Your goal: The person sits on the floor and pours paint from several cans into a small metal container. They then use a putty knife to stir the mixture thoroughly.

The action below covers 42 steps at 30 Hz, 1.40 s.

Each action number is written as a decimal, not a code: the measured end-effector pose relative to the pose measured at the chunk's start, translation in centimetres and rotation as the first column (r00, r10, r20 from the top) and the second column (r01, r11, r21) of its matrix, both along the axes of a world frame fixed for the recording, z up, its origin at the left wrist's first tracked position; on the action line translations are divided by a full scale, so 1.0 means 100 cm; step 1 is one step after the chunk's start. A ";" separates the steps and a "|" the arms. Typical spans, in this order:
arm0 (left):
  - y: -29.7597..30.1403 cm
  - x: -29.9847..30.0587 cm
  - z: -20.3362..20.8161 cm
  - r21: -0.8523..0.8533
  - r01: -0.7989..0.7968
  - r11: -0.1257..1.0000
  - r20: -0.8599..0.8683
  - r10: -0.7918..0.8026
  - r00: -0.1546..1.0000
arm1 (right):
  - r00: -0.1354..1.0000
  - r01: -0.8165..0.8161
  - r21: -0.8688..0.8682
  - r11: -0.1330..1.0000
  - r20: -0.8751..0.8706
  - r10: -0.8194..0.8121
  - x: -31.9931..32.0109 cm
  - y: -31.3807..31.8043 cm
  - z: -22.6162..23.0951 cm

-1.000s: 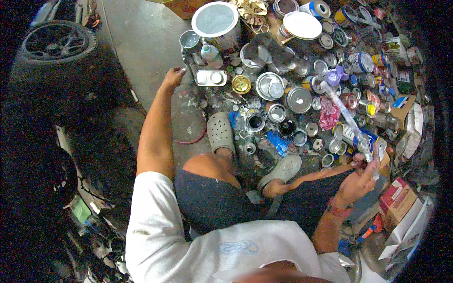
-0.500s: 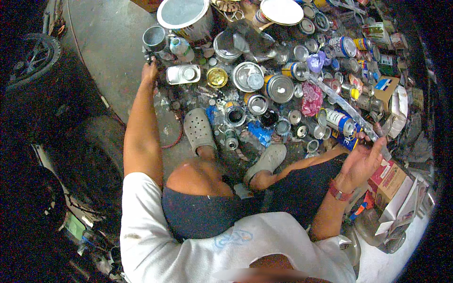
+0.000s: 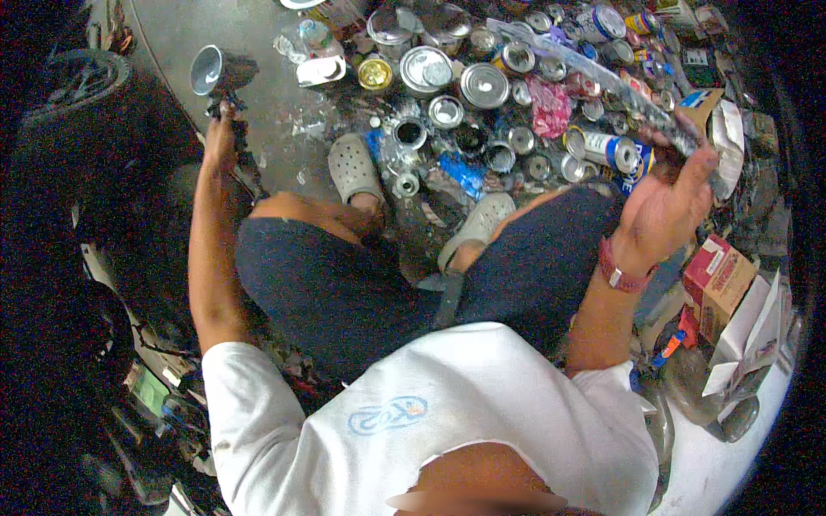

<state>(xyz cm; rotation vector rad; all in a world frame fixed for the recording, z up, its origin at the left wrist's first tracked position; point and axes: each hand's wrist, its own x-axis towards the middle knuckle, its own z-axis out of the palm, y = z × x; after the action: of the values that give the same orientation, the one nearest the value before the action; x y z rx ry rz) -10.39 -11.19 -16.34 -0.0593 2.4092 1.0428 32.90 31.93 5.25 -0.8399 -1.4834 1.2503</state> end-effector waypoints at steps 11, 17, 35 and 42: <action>0.041 0.061 0.122 0.146 0.272 0.951 0.028 -0.278 0.960 | 0.543 -0.812 0.052 0.581 0.431 0.721 -0.065 -0.078 -0.072; 0.067 0.079 0.133 0.069 0.470 0.880 0.052 -0.474 0.879 | -0.237 -0.856 -0.400 0.328 0.867 0.439 -0.060 -0.141 -0.238; 0.087 0.093 0.108 0.103 0.533 0.840 0.010 -0.536 0.844 | 0.234 -0.913 -0.124 0.389 0.623 0.746 -0.079 -0.157 -0.215; 0.085 0.084 0.103 0.063 0.523 0.850 -0.007 -0.524 0.852 | 0.500 -0.838 0.099 0.537 0.533 0.683 -0.129 -0.091 -0.053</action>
<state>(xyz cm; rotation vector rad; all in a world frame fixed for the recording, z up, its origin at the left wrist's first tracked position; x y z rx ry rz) -2.00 -2.73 -6.05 0.5854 2.1853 0.8467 20.01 22.85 -0.09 -0.1397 -2.5630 1.3902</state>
